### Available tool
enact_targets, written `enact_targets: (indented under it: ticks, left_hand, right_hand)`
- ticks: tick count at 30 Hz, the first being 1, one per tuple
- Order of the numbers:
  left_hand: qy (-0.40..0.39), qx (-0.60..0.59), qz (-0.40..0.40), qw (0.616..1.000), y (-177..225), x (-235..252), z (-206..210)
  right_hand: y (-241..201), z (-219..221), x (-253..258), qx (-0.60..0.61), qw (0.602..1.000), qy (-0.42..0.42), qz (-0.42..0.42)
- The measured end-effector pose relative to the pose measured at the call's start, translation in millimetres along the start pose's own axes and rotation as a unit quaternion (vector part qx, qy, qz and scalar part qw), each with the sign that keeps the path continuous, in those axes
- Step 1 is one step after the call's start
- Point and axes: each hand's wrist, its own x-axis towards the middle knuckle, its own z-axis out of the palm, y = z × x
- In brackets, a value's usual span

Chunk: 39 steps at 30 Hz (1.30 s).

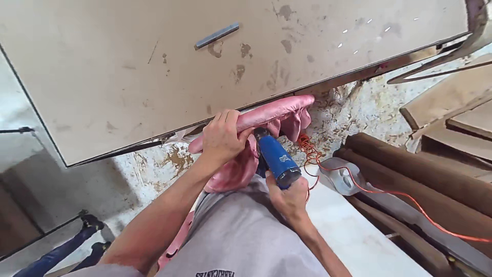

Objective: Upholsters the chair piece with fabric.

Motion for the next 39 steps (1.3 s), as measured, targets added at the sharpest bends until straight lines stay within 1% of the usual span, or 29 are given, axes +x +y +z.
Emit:
enact_targets:
  ticks: [7, 10, 13, 17, 23, 28, 31, 33, 35, 37, 39]
  left_hand:
    - [-0.004, -0.001, -0.004, 1.000, 2.4, 0.7, -1.7]
    - [-0.011, -0.006, -0.006, 1.000, 2.8, 2.2, -2.5]
    - [-0.020, -0.008, -0.001, 1.000, 4.9, 3.1, -3.8]
    - [-0.011, -0.007, 0.004, 1.000, 5.1, 3.1, -0.8]
    - [0.001, 0.008, 0.014, 1.000, 2.5, 3.2, 2.0]
    - [0.019, 0.006, 0.029, 0.999, 0.6, 3.1, 2.5]
    - [-0.036, -0.014, 0.047, 0.998, -5.4, 5.9, -5.5]
    - [-0.092, -0.042, 0.084, 0.991, -18.1, 8.9, -14.9]
    - [-0.127, -0.074, 0.128, 0.981, -35.2, 12.0, -20.3]
    - [-0.139, -0.092, 0.172, 0.971, -48.8, 13.1, -23.9]
    - [-0.145, -0.103, 0.189, 0.966, -59.8, 12.3, -25.2]
  right_hand:
    - [0.1, 6.0, 3.8, 0.011, 1.000, 0.006, 0.002]
    - [-0.7, 11.1, 4.5, -0.004, 1.000, 0.004, 0.002]
    - [-4.2, 6.5, 1.1, -0.024, 1.000, 0.003, 0.004]
    - [-9.6, 2.7, -3.0, -0.022, 1.000, 0.000, -0.005]
    - [-13.5, 10.0, -1.3, -0.031, 0.999, -0.011, -0.006]
    - [-16.9, 16.2, -1.1, -0.071, 0.997, -0.031, -0.002]
    - [-14.6, 12.1, -4.7, -0.070, 0.997, -0.020, 0.004]
    - [-7.5, 1.2, -12.4, -0.029, 1.000, 0.003, -0.010]
    - [-1.2, -11.5, -19.4, -0.003, 0.999, 0.010, -0.030]
    - [3.0, -19.0, -22.5, -0.015, 0.999, -0.002, -0.038]
    - [5.7, -17.7, -24.1, -0.040, 0.998, -0.015, -0.038]
